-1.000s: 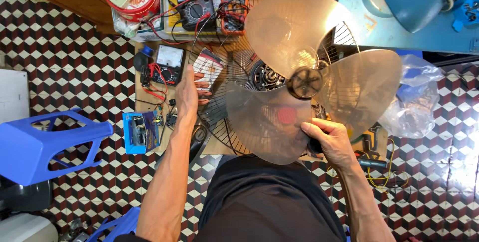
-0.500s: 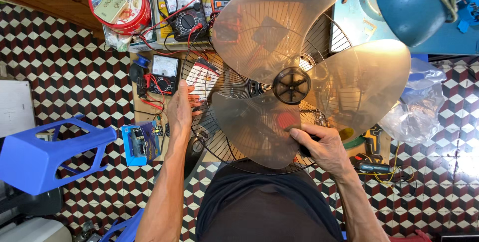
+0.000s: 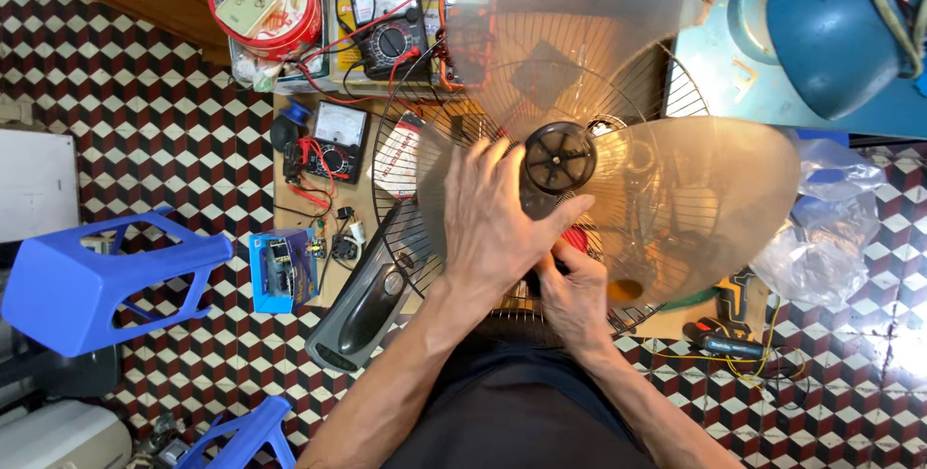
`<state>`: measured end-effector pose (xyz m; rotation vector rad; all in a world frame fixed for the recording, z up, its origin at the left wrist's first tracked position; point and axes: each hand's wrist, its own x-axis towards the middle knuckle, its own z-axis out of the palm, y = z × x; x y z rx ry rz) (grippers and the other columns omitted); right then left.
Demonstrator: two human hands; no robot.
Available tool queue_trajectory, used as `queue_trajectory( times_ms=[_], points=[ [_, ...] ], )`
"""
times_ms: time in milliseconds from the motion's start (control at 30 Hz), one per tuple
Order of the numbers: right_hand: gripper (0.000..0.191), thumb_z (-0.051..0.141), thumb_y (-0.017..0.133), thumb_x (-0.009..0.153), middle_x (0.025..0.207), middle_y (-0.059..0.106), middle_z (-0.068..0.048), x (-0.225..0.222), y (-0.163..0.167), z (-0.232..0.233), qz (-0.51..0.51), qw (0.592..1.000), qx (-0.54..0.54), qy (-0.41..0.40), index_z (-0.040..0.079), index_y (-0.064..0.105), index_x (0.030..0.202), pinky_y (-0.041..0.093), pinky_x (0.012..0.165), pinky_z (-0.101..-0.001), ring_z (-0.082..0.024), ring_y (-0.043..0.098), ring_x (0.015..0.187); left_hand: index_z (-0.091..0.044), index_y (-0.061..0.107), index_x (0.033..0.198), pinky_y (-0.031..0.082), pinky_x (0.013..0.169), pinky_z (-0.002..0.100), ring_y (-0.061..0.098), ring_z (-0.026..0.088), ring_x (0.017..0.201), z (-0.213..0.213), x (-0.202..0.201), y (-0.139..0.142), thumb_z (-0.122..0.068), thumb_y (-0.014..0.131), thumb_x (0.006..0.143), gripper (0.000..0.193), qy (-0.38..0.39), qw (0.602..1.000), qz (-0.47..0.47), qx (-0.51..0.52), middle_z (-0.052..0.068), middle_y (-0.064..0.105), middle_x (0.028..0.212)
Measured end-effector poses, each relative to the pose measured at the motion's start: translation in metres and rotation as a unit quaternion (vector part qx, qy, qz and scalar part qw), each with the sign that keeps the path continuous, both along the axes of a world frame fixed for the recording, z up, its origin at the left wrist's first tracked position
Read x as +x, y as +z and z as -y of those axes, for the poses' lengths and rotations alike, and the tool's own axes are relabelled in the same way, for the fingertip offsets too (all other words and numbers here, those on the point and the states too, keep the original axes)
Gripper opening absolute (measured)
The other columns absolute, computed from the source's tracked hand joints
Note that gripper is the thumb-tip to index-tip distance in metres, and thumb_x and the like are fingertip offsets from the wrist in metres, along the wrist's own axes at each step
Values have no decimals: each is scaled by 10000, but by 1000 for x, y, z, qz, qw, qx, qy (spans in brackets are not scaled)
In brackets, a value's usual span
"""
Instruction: The person attaches a fan blade to a pedestal fan and secures it with a nut. They then plug in a power cord and use a clamp multimeter to measure current at a power strip.
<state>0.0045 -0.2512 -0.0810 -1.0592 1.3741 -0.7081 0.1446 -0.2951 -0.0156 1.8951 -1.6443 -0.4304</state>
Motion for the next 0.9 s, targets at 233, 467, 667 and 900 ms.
queue_trajectory(
  times_ms=[233,467,667,900],
  points=[
    [191,121,604,1036,732,586,52,15,-2,-2,29,996,-82,-29,-21,729,1007,389,546,-227,-16,453,665,50,540,1303,150,1189,632,397,418,1372,20,5,-31,-504,871,654,916,-47,997,42,33,238,543,1334],
    [225,169,638,950,760,654,22,34,60,3,86,974,195,71,84,756,1121,442,500,-236,-42,524,599,-3,597,1225,157,1242,638,499,359,1248,50,46,-41,-361,880,614,762,-136,988,70,25,168,583,1168],
    [258,261,677,995,938,732,-68,-47,110,22,-243,956,-161,33,50,781,1100,535,652,-287,-141,666,767,-11,601,1258,167,1261,578,468,376,1338,74,84,-25,-246,874,579,769,-348,931,107,-17,164,585,1233],
    [383,245,712,960,710,663,-77,-92,88,62,-147,957,125,216,145,772,1325,427,500,-286,-133,537,588,-68,570,1335,163,1232,570,399,365,1401,91,82,18,-201,971,493,942,-487,869,90,8,139,578,1268]
  ],
)
